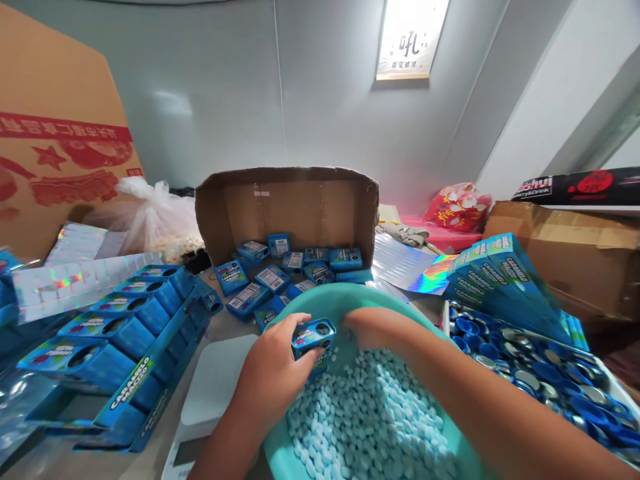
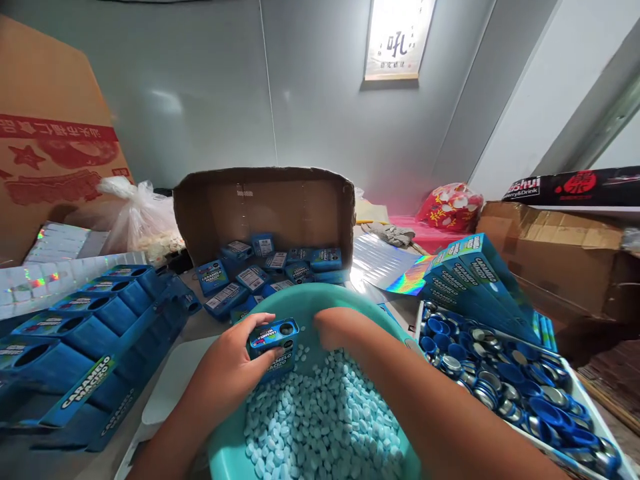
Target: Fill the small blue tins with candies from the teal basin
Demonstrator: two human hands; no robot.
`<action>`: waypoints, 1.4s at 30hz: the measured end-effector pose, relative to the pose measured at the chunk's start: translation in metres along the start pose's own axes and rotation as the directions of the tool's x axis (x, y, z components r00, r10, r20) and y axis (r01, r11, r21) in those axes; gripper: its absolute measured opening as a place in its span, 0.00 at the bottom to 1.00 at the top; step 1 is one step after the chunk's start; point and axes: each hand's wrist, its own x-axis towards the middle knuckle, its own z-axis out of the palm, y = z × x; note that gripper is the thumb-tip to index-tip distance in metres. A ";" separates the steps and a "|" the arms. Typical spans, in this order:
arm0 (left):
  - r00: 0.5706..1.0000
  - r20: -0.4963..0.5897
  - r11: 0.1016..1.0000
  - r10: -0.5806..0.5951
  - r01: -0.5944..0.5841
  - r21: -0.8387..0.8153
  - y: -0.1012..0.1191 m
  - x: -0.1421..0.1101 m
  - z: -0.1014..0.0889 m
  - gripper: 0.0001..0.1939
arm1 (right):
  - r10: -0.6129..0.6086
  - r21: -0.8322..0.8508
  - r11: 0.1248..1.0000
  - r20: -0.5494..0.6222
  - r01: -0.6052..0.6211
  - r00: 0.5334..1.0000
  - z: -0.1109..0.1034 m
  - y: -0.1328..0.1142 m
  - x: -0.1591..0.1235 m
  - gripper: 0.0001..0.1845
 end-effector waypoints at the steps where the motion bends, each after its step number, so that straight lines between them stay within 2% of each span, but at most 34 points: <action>1: 1.000 0.001 1.000 0.000 0.000 0.000 0.000 0.000 0.000 0.23 | 0.015 -0.038 0.999 0.039 -0.014 0.999 0.004 -0.001 0.002 0.14; 3: 1.000 0.010 1.000 0.003 -0.003 -0.002 0.001 0.000 -0.001 0.23 | 0.040 -0.111 0.994 0.140 -0.024 0.989 0.011 -0.007 0.007 0.10; 5: 1.000 0.021 1.000 0.008 -0.008 -0.002 0.001 0.000 -0.001 0.23 | 0.050 -0.144 0.989 0.236 -0.016 0.971 0.015 -0.015 0.010 0.12; 11: 0.999 0.024 1.000 0.022 -0.022 -0.001 -0.001 0.000 0.000 0.22 | 0.057 -0.085 0.996 0.467 -0.019 0.882 0.016 -0.028 0.011 0.19; 15: 1.000 0.014 0.999 0.028 -0.028 0.018 -0.001 0.000 0.001 0.22 | 0.024 -0.032 0.999 0.629 -0.006 0.777 0.020 -0.025 0.016 0.19; 17: 0.999 0.008 0.999 0.037 -0.037 0.021 -0.001 0.001 0.001 0.22 | 0.008 -0.019 1.000 0.670 0.007 0.742 0.025 -0.022 0.019 0.21; 20: 0.999 0.015 0.999 0.047 -0.048 0.021 -0.003 0.001 0.001 0.22 | 0.042 -0.006 0.999 0.680 -0.052 0.732 0.032 -0.022 0.021 0.26; 22: 0.999 0.018 0.998 0.050 -0.050 0.025 -0.004 0.001 0.002 0.22 | 0.045 0.022 0.996 0.686 -0.082 0.727 0.032 -0.025 0.019 0.24; 24: 0.999 0.015 0.998 0.049 -0.049 0.025 -0.004 0.000 0.002 0.22 | 0.034 0.037 0.996 0.652 -0.077 0.757 0.027 -0.028 0.014 0.17; 27: 0.998 0.020 0.998 0.054 -0.054 0.021 -0.005 0.001 0.002 0.23 | 0.031 0.034 0.998 0.538 -0.058 0.842 0.014 -0.030 0.005 0.10; 31: 0.998 0.017 0.998 0.058 -0.058 0.027 -0.005 0.002 0.003 0.22 | -0.003 0.043 0.999 0.278 -0.010 0.961 -0.007 -0.023 -0.001 0.04; 33: 0.998 0.016 0.998 0.056 -0.057 0.027 -0.005 0.002 0.003 0.22 | -0.037 0.062 0.998 0.131 0.029 0.991 -0.016 -0.019 -0.002 0.07; 35: 0.998 0.024 0.998 0.050 -0.051 0.029 -0.005 0.002 0.002 0.22 | -0.068 0.091 0.994 -0.006 0.069 0.998 -0.022 -0.017 -0.001 0.08; 38: 0.998 0.036 0.998 0.053 -0.054 0.038 -0.004 0.001 0.002 0.22 | -0.098 0.156 0.980 -0.165 0.124 0.981 -0.027 -0.017 0.001 0.05; 42: 0.997 0.041 0.997 0.060 -0.061 0.039 -0.001 0.002 0.001 0.22 | -0.108 0.305 0.933 -0.267 0.191 0.958 -0.026 -0.018 0.003 0.05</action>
